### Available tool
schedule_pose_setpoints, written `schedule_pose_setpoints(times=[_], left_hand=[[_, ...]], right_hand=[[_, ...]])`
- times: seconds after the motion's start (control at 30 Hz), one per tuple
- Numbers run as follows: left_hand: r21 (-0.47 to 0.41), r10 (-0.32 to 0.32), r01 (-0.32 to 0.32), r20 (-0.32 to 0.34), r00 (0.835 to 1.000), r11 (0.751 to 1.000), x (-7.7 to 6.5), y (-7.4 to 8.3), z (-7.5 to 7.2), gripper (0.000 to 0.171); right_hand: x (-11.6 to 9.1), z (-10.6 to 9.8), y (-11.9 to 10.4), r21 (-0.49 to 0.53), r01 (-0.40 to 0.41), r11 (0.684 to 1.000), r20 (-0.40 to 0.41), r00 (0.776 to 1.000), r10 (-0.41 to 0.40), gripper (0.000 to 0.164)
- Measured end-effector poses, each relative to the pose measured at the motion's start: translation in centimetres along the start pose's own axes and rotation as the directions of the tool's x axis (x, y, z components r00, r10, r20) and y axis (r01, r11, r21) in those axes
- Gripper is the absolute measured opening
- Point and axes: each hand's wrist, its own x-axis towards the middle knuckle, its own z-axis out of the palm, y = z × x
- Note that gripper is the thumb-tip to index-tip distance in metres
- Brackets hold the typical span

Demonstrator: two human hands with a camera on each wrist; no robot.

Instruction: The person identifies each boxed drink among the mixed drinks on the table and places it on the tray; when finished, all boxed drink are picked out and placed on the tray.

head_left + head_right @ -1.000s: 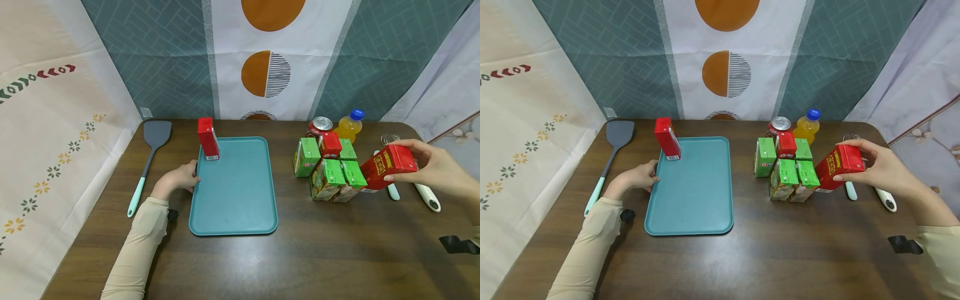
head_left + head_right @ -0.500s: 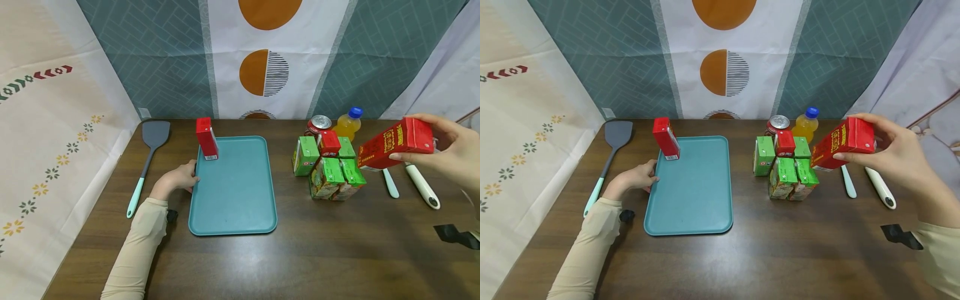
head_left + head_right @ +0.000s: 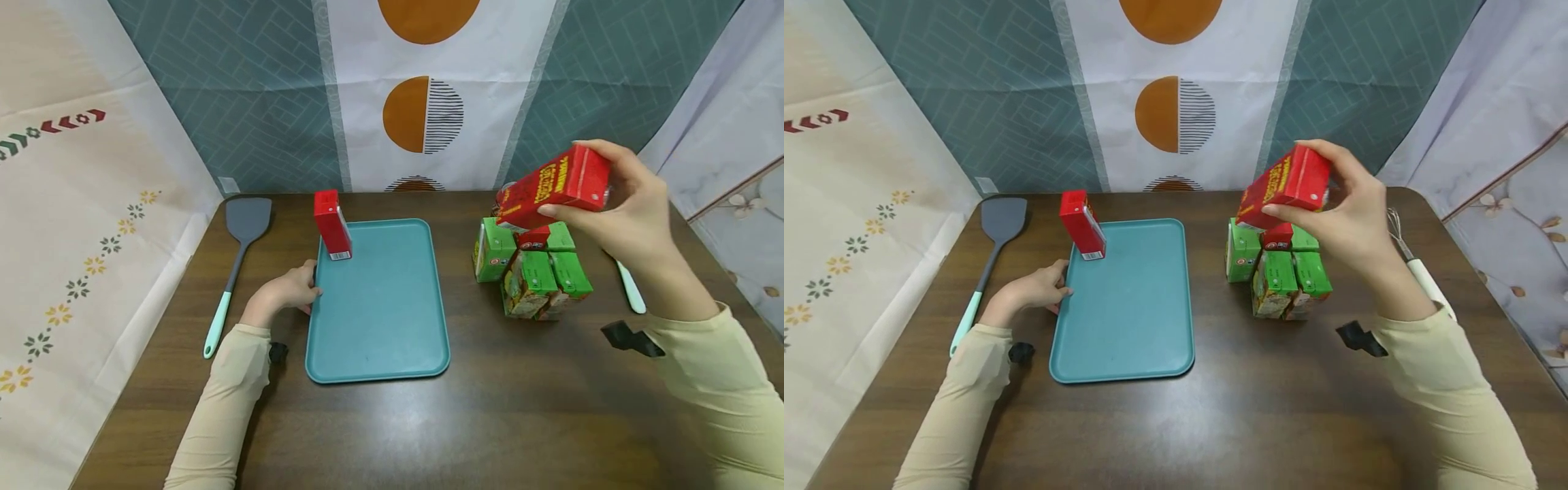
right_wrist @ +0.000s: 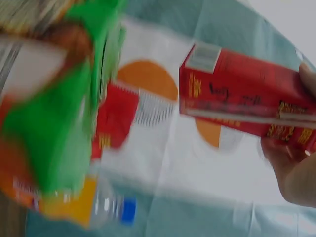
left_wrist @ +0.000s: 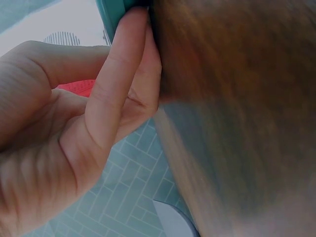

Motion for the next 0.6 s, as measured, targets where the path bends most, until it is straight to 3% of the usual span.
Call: schedule_pose_setpoints(times=[0.17, 0.3, 0.6], left_hand=[[-0.005, -0.002, 0.002, 0.005, 1.0, 1.0, 0.1, 0.0, 0.0, 0.063], [-0.017, 0.0, 0.0, -0.006, 1.0, 1.0, 0.1, 0.1, 0.0, 0.061], [0.002, 0.01, -0.01, 0.007, 1.0, 1.0, -0.3, -0.3, -0.1, 0.062]], right_hand=[[0.4, 3.9, -0.8, -0.146, -0.023, 0.989, 0.035, 0.999, 0.028, 0.061], [0.7, 6.3, -0.9, -0.136, -0.001, 0.991, 0.096, 0.995, 0.014, 0.063], [1.4, 12.0, 0.5, -0.085, -0.073, 0.994, 0.213, 0.973, 0.089, 0.062]])
